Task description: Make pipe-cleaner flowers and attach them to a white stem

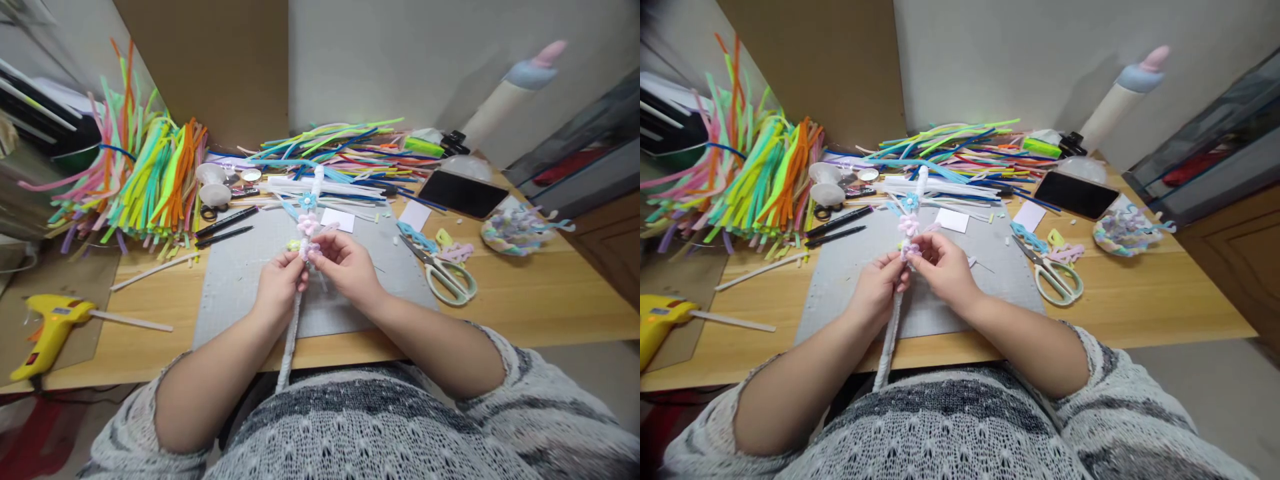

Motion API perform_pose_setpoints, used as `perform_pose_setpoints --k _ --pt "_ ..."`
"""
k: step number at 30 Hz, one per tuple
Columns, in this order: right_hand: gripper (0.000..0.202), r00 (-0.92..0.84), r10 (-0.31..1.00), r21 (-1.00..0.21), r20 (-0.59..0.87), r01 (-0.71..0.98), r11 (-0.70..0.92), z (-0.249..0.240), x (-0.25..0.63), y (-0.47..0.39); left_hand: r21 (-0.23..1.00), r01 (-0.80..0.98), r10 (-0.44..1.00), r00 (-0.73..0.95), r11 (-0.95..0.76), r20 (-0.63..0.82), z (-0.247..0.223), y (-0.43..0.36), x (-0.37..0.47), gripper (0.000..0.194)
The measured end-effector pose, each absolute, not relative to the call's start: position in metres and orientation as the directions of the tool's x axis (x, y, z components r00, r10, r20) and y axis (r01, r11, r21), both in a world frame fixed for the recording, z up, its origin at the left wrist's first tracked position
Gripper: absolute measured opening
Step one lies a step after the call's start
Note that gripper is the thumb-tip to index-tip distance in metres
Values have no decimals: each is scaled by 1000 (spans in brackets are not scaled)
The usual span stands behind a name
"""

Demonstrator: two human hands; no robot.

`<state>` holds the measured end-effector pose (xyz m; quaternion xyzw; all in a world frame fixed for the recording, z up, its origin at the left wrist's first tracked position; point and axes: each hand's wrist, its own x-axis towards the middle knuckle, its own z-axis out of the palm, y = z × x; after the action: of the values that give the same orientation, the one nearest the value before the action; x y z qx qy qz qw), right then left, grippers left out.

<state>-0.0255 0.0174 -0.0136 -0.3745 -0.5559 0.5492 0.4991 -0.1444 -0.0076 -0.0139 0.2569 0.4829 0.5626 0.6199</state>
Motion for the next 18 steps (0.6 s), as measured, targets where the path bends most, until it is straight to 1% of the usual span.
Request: perform_pose_setpoints --k 4,8,12,18 --pt "28 -248 958 -986 146 -114 121 -16 -26 18 852 -471 948 -92 228 -304 -14 -9 -144 21" --pt "26 -190 958 -973 216 -118 196 -16 -25 19 831 -510 954 -58 225 -294 -15 -10 -146 19" --pt "19 -182 948 -964 263 -11 265 -17 -23 19 809 -543 959 -26 225 -284 -15 -10 -146 15" --pt "17 -182 932 -931 312 139 339 -19 -22 19 805 -548 962 -4 227 -275 -14 -10 -146 13"
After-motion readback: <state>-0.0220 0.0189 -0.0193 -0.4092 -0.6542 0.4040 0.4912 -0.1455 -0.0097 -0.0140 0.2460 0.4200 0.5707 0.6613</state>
